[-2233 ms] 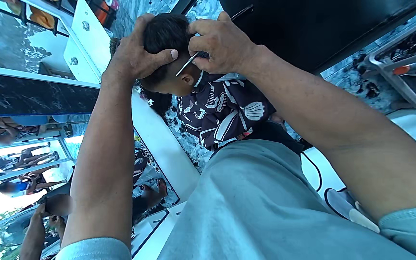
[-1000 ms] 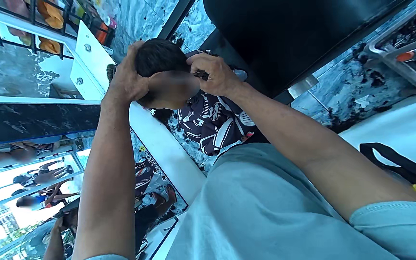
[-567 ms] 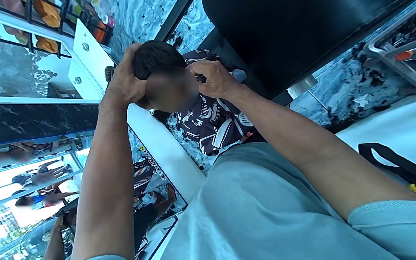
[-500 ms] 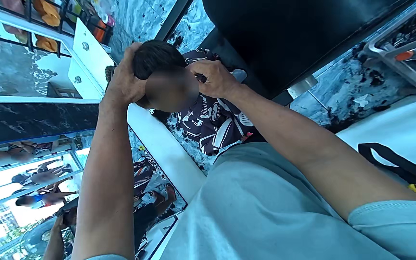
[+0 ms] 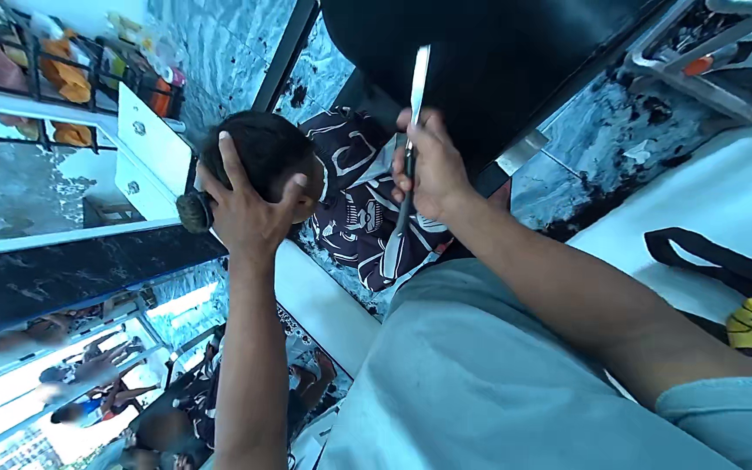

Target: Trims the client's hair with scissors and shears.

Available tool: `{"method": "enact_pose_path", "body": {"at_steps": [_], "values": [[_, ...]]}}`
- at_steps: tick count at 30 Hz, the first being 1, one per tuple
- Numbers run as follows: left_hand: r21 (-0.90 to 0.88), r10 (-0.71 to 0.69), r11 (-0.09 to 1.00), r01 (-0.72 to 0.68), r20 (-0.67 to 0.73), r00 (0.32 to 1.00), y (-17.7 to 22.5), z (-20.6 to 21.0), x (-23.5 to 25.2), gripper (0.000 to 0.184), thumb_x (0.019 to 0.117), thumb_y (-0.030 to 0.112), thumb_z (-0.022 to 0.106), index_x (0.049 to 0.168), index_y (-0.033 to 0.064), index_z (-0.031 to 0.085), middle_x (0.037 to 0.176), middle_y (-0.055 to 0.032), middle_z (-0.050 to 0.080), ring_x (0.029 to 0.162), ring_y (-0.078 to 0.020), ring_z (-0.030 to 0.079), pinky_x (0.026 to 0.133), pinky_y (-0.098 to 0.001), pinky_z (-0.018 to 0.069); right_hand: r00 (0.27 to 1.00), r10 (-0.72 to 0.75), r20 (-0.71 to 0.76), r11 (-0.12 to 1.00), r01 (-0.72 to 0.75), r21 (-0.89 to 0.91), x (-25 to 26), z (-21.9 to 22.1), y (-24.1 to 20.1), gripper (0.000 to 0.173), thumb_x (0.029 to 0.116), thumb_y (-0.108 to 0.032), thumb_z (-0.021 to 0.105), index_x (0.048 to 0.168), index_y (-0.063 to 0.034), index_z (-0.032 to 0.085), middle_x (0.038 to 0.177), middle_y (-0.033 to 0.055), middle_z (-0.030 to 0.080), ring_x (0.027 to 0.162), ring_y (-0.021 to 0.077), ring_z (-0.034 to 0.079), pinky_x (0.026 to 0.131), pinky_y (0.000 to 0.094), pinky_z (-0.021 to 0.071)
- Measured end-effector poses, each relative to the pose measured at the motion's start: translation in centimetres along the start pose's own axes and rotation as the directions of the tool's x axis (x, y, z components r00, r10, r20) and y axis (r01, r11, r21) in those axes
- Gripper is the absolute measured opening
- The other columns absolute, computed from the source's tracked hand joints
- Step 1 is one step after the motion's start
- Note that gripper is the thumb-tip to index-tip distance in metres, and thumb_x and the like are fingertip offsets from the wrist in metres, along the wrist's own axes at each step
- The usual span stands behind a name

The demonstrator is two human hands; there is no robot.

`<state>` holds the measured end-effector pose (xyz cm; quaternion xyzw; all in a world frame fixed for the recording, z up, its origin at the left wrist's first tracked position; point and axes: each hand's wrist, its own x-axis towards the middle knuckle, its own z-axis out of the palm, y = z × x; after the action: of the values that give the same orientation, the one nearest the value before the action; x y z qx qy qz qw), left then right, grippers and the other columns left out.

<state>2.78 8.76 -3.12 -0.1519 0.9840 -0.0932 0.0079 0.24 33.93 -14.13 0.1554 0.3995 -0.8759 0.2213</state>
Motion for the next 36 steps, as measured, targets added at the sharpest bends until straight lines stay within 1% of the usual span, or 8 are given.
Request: {"method": "enact_pose_path", "body": {"at_steps": [2,4,5,8,11,16,29,36], "values": [[0.078,-0.047,0.996,0.044,0.027,0.999,0.5,0.3,0.1,0.146,0.0522,0.107,0.048,0.167,0.0254,0.010,0.165,-0.0296,0.020,0.122,-0.0515,0.055,0.081,-0.0649,0.0532,0.989,0.147,0.009,0.983,-0.147,0.113,-0.8,0.4,2.2,0.030,0.1103,-0.026,0.034,0.137,-0.0202,0.046,0.086,0.0022,0.060,0.071,0.0199,0.063,0.064,0.0422,0.0588],[0.123,-0.053,0.992,0.040,0.105,0.993,0.4,0.0,0.4,0.153,0.0475,0.104,0.056,0.167,0.0238,0.003,0.165,-0.0315,0.018,0.126,-0.0528,0.053,0.084,-0.0665,0.0518,0.987,0.136,0.091,0.978,-0.148,0.149,-1.9,1.6,4.6,0.032,0.1096,-0.015,0.041,0.141,-0.0131,0.044,0.113,0.0110,0.069,0.101,0.0273,0.071,0.086,0.0471,0.0602],[0.132,-0.044,0.991,0.025,0.145,0.989,0.2,-0.4,0.6,0.154,0.0484,0.101,0.060,0.167,0.0232,0.000,0.165,-0.0321,0.017,0.126,-0.0535,0.052,0.085,-0.0673,0.0514,0.987,0.095,0.132,0.986,-0.112,0.126,-2.3,2.4,5.8,0.031,0.1082,-0.011,0.045,0.139,-0.0082,0.046,0.122,0.0141,0.069,0.106,0.0285,0.071,0.089,0.0461,0.0605],[0.136,0.016,0.990,-0.046,0.217,0.976,-0.5,-1.3,1.2,0.153,0.0520,0.094,0.068,0.167,0.0226,-0.003,0.164,-0.0330,0.016,0.125,-0.0550,0.052,0.085,-0.0678,0.0517,0.966,0.017,0.260,0.999,-0.006,-0.044,-2.9,4.7,9.1,0.023,0.1046,-0.008,0.053,0.125,0.0010,0.055,0.122,0.0166,0.069,0.102,0.0252,0.072,0.087,0.0426,0.0614],[0.122,0.073,0.987,-0.103,0.226,0.971,-1.0,-1.6,2.0,0.151,0.0535,0.090,0.072,0.167,0.0241,-0.002,0.163,-0.0328,0.018,0.126,-0.0553,0.051,0.087,-0.0681,0.0515,0.936,0.106,0.336,0.960,-0.008,-0.281,-2.2,6.6,11.0,0.020,0.1052,-0.010,0.055,0.122,-0.0004,0.060,0.112,0.0138,0.071,0.090,0.0204,0.071,0.078,0.0388,0.0610],[0.116,0.110,0.983,-0.142,0.243,0.964,-1.0,-2.0,2.6,0.148,0.0569,0.084,0.078,0.167,0.0234,-0.002,0.159,-0.0360,0.024,0.122,-0.0567,0.054,0.088,-0.0684,0.0511,0.935,0.130,0.329,0.871,0.051,-0.489,-1.3,8.4,12.1,0.021,0.1022,-0.010,0.057,0.120,-0.0030,0.065,0.100,0.0134,0.070,0.084,0.0225,0.069,0.079,0.0439,0.0587],[0.122,0.143,0.977,-0.177,0.245,0.959,-0.8,-2.0,3.4,0.147,0.0578,0.082,0.079,0.166,0.0263,-0.002,0.160,-0.0350,0.023,0.118,-0.0551,0.056,0.087,-0.0670,0.0520,0.941,0.125,0.315,0.854,0.060,-0.517,-1.0,8.4,11.9,0.018,0.1008,-0.012,0.058,0.116,-0.0049,0.066,0.094,0.0124,0.070,0.078,0.0221,0.069,0.075,0.0440,0.0592],[0.123,0.134,0.978,-0.169,0.252,0.958,-0.9,-2.0,3.4,0.147,0.0578,0.081,0.080,0.167,0.0263,-0.002,0.160,-0.0351,0.022,0.116,-0.0545,0.057,0.085,-0.0661,0.0527,0.939,0.146,0.310,0.867,0.029,-0.497,-0.8,8.5,12.1,0.020,0.1009,-0.010,0.057,0.117,-0.0026,0.065,0.106,0.0151,0.070,0.087,0.0253,0.072,0.082,0.0474,0.0615]]}}
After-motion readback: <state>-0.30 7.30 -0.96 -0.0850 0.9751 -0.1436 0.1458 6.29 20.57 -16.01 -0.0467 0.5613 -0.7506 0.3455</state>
